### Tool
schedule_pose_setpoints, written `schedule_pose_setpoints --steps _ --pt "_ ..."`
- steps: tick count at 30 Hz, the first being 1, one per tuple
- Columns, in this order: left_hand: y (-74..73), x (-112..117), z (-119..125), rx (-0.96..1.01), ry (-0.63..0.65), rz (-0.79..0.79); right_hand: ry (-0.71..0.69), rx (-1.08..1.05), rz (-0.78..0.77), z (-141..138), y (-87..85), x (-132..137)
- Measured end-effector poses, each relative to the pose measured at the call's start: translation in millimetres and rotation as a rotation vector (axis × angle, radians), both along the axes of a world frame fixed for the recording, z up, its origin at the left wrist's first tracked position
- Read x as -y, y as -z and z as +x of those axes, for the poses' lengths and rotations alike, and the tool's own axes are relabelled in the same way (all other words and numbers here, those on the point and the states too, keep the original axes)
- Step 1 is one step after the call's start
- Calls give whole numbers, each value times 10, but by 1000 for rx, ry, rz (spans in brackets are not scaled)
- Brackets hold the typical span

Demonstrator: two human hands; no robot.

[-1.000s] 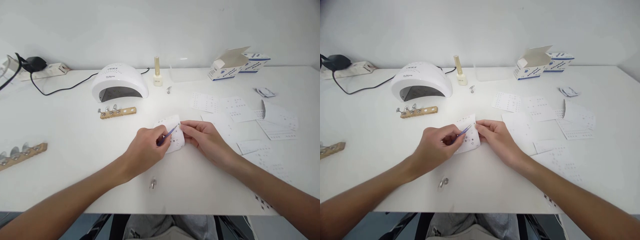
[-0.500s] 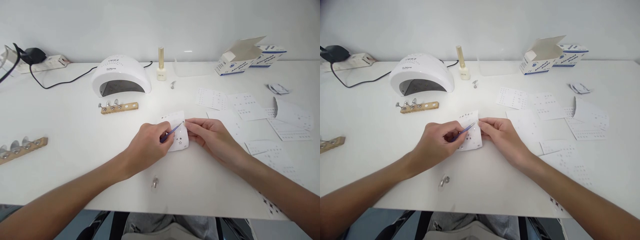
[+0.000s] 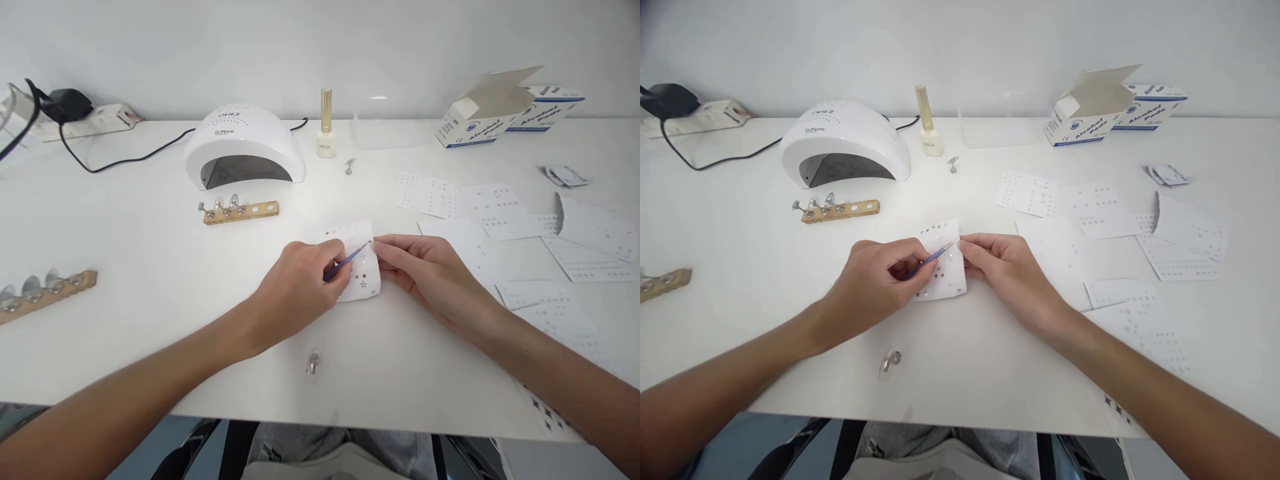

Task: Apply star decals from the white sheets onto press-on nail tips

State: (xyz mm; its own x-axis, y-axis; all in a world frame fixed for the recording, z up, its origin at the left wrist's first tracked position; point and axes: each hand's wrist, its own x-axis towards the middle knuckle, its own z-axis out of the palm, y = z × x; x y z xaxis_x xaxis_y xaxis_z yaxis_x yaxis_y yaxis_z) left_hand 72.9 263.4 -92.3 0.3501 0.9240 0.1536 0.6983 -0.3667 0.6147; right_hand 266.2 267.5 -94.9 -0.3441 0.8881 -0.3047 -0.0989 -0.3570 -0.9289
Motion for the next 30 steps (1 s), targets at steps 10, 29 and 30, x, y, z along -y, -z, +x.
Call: schedule_pose_setpoints --steps 10,29,30 --pt "-14 -5 15 -8 11 15 -21 -21 -12 -4 -9 -19" --pt "-19 -18 22 -15 15 11 -8 0 -1 -10 -5 -19" --pt "-19 -18 21 -17 14 16 -7 5 -1 -9 -2 -17"
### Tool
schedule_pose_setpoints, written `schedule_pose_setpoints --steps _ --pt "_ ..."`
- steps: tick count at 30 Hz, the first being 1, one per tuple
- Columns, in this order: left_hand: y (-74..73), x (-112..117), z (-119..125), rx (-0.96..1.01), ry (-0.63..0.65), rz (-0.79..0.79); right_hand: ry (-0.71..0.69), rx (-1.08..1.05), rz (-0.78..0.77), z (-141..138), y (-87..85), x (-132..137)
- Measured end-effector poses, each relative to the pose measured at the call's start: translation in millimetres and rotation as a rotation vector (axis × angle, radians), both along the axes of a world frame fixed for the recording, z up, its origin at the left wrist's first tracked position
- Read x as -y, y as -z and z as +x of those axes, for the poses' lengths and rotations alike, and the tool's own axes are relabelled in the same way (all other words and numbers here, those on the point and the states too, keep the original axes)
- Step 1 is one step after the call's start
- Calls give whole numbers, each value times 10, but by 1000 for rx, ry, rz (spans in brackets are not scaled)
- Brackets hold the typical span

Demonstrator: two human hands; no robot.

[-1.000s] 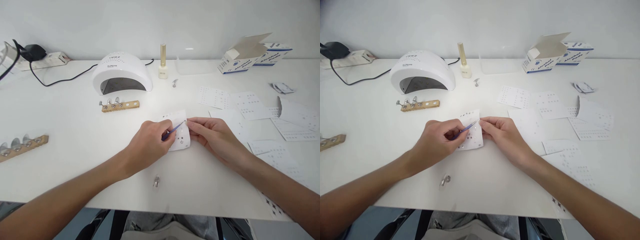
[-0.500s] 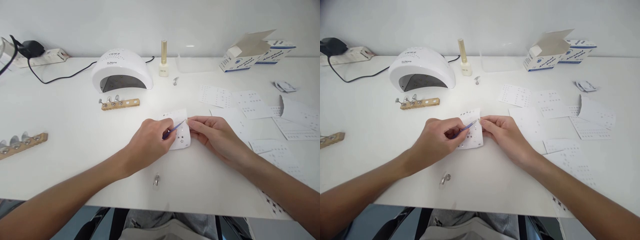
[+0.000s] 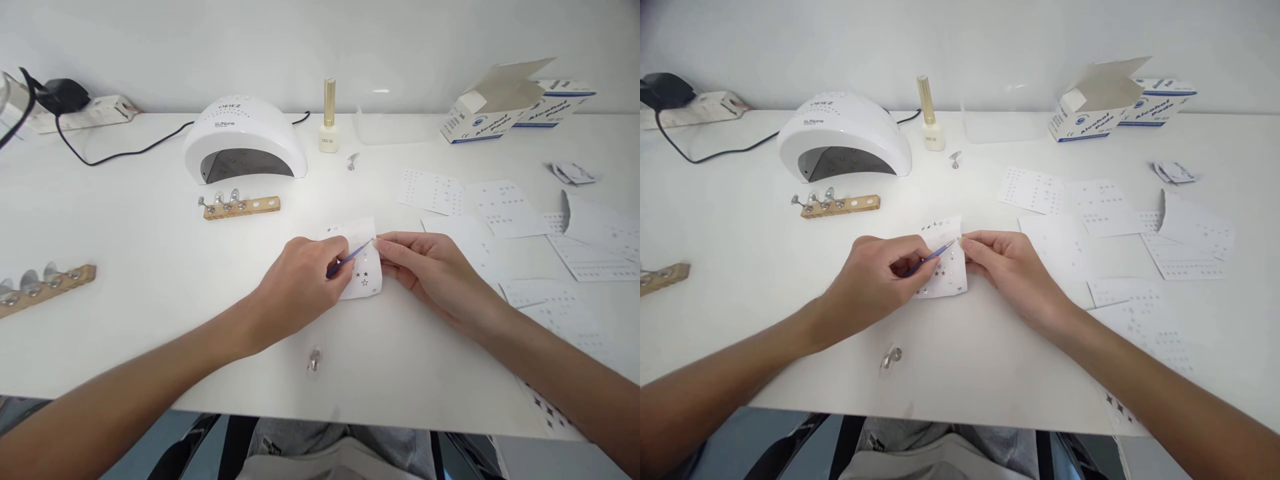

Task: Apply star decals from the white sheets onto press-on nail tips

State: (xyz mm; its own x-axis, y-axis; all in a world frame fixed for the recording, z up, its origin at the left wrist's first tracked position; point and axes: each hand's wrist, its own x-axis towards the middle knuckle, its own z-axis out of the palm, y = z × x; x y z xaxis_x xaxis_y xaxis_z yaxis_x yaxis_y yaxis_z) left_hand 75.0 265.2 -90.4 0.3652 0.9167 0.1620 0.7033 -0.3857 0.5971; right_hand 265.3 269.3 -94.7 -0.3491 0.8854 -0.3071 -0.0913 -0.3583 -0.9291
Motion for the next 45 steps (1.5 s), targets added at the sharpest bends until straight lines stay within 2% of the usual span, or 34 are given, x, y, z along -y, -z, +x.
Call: schedule_pose_setpoints --steps 45 --pt "27 7 -12 -19 3 14 7 -6 16 15 40 18"
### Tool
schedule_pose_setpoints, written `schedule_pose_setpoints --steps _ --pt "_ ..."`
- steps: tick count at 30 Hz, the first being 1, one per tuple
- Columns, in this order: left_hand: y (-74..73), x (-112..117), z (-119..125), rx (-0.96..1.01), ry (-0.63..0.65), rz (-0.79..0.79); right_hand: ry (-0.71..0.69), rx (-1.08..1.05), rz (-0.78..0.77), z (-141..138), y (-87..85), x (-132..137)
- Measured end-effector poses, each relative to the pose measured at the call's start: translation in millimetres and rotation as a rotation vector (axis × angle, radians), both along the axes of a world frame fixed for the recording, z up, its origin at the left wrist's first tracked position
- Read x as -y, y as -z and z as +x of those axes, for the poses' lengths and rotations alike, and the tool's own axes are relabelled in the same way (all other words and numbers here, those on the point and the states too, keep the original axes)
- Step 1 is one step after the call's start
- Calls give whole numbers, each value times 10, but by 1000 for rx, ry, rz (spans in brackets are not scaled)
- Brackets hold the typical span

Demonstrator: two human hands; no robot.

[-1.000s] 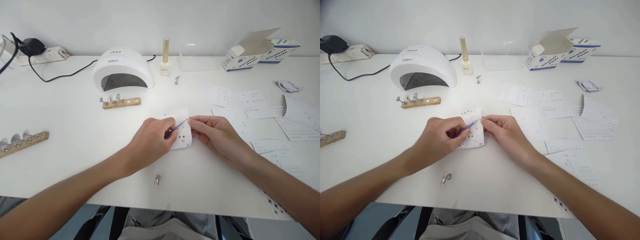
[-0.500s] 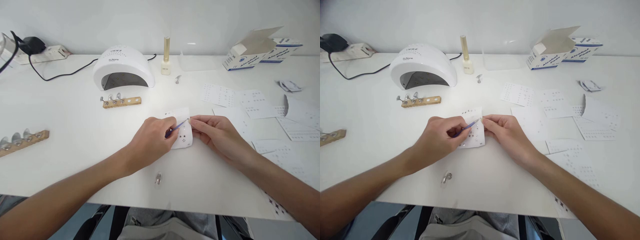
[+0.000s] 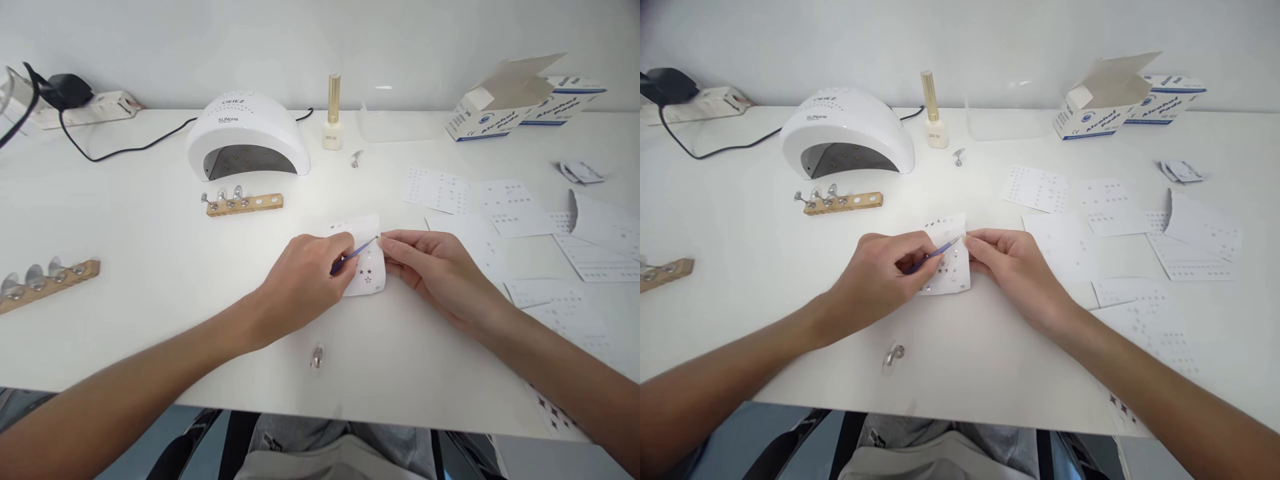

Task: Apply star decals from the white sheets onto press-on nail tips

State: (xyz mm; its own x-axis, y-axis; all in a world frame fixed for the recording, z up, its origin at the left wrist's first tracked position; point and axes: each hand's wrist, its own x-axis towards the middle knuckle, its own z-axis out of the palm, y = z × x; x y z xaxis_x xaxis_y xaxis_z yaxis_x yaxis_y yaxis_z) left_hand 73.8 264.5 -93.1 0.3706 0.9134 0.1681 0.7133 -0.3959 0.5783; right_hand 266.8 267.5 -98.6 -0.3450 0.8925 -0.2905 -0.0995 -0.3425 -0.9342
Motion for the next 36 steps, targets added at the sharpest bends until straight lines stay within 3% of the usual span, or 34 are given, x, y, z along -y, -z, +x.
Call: schedule_pose_setpoints --steps 13,23,36 --pt "-22 -4 7 32 6 46 24 52 9 -15 -14 2" --pt "-150 -53 -29 80 -34 63 40 37 33 -3 -3 15" --pt "-124 -52 -23 78 -50 86 10 8 -16 32 -123 -29"
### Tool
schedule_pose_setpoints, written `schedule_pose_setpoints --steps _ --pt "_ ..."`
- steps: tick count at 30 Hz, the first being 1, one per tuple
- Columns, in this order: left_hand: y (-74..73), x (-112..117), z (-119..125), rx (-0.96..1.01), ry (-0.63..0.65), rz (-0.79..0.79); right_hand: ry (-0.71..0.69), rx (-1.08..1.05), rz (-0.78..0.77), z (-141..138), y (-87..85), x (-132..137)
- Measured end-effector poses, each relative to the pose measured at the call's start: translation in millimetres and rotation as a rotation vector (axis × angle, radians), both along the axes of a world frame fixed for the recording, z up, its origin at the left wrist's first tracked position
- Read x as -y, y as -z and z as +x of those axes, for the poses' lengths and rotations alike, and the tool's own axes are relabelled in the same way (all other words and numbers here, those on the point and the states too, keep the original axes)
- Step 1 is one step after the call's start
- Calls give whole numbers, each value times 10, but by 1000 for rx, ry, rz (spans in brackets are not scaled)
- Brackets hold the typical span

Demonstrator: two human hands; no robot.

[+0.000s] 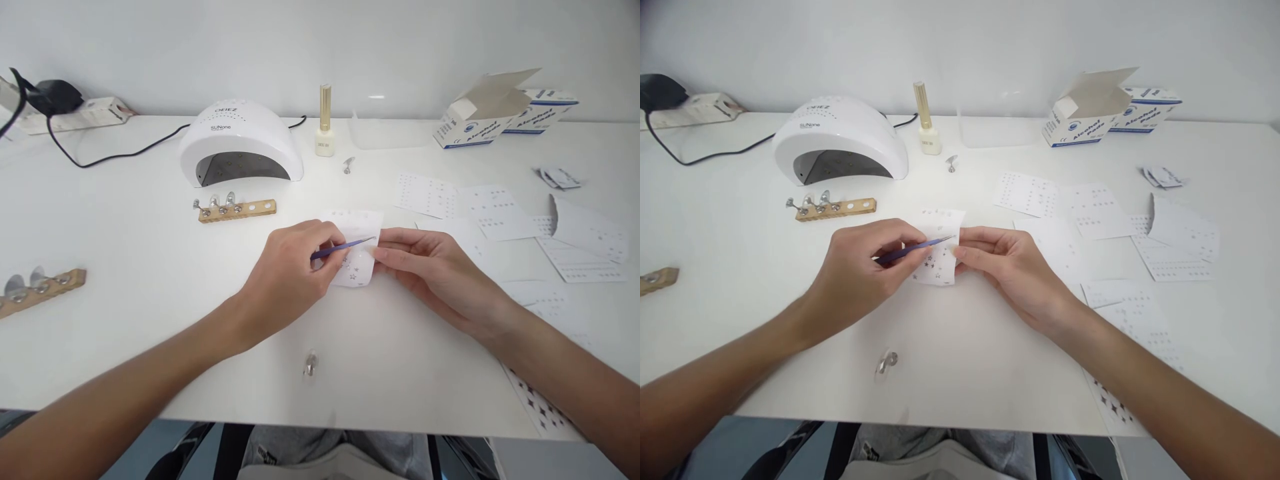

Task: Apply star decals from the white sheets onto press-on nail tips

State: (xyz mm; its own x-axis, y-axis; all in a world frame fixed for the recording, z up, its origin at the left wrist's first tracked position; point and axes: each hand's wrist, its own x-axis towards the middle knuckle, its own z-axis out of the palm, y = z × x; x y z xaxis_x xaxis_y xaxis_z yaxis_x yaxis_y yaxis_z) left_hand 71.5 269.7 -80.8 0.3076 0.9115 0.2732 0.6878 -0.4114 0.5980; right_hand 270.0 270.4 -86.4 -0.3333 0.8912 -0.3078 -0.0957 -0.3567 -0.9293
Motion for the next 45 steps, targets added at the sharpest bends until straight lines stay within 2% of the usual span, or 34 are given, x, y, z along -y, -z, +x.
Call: schedule_pose_setpoints --steps 5,14,31,45 --pt "5 17 -7 -51 -1 69 7 6 -3 0 -2 2" --pt "22 20 -14 -61 3 87 8 10 4 3 -2 1" --pt "11 16 -15 -61 1 9 18 53 14 -17 31 26" --pt "31 10 -11 -59 1 22 31 58 5 -35 39 28"
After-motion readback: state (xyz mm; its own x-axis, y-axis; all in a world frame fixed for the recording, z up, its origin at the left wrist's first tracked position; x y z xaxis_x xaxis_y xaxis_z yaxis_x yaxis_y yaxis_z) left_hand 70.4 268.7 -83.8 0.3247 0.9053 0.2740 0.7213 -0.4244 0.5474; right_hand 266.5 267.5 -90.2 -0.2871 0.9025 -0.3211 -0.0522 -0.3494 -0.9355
